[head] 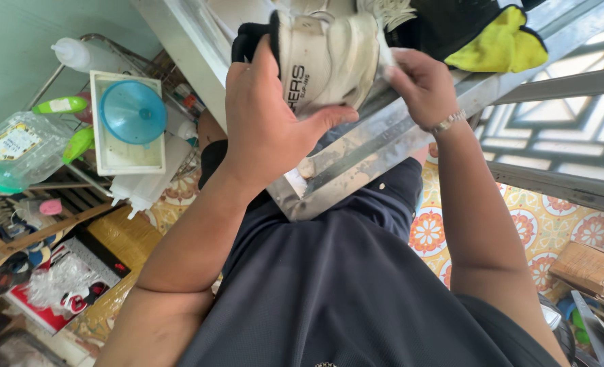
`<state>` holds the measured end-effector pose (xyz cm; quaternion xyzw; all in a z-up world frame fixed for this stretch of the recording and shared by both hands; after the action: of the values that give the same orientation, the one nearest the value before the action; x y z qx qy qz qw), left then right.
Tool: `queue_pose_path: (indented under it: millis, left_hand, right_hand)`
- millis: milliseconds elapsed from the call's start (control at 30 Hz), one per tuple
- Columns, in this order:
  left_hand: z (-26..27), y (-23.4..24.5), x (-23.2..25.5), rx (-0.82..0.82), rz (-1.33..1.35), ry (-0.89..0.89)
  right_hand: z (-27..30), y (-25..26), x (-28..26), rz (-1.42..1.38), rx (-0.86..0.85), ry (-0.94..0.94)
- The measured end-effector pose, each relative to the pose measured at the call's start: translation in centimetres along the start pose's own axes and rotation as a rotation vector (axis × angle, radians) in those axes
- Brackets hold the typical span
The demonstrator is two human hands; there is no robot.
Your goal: The person cleans a white sneaker by applying cleaning solution to a brush and scrubbing the upper, laces, and sole. They work over a sink, handling the shoe and brushes with both hands.
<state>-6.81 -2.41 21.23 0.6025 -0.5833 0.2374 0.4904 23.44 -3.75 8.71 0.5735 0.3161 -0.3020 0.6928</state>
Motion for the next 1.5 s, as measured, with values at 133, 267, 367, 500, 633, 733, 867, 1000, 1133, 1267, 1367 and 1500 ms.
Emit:
queue_pose_path:
  millis: [133, 267, 367, 500, 633, 733, 867, 1000, 1133, 1267, 1367, 1500]
  left_hand:
    - [0.3, -2.3, -0.6, -0.101, -0.179, -0.033]
    - [0.8, -4.4, -1.3, -0.163, -0.285, -0.019]
    - [1.0, -5.6, -1.9, -0.235, -0.339, 0.073]
    - [1.9, -7.4, -2.3, -0.265, -0.358, 0.095]
    - [2.3, -9.8, -3.0, -0.198, -0.327, -0.013]
    - [2.5, -9.7, -3.6, -0.241, -0.211, 0.213]
    - [2.9, -9.9, -3.8, -0.207, -0.158, 0.206]
    - [3.1, -9.9, -4.1, -0.225, -0.126, 0.2]
    - [3.5, -9.8, -3.7, -0.262, -0.181, 0.291]
    - [3.7, -9.8, -3.8, -0.217, -0.162, 0.221]
    - [4.4, -9.5, -3.7, -0.267, -0.229, 0.289]
    - [4.9, -9.8, -3.3, -0.202, -0.161, 0.247]
  right_hand:
    - [4.0, 1.9, -3.6, -0.337, 0.159, 0.171]
    - [7.0, 3.3, -8.1, 0.068, 0.335, 0.475]
    - [8.1, 3.8, -9.1, 0.409, 0.409, 0.456]
    - [6.8, 3.0, -7.3, 0.644, 0.518, 0.362]
    - [6.5, 0.1, -5.8, 0.746, 0.577, 0.562]
    - [4.5, 1.5, -3.4, 0.698, 0.646, 0.518]
    - [4.2, 1.7, -2.0, 0.709, 0.625, 0.447]
    - [3.9, 0.4, -1.6, 0.693, 0.644, 0.59]
    - [3.6, 1.7, -0.7, 0.642, 0.624, 0.447]
    - [4.4, -0.5, -1.8, 0.622, 0.576, 0.598]
    - [3.6, 1.0, -1.3, 0.622, 0.602, 0.517]
    - [4.5, -0.4, -2.0, 0.584, 0.534, 0.583]
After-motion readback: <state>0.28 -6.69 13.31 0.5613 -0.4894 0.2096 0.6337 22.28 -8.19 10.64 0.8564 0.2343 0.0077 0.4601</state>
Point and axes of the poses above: each hand's wrist, its own z-axis away from the middle knuckle, its own y-axis out of the back of the hand, x = y × z, the point moved 1 cm from there along -z, towards the middle knuckle, and after that the axes turned 4 degrees about z, right-handed, at the moved point
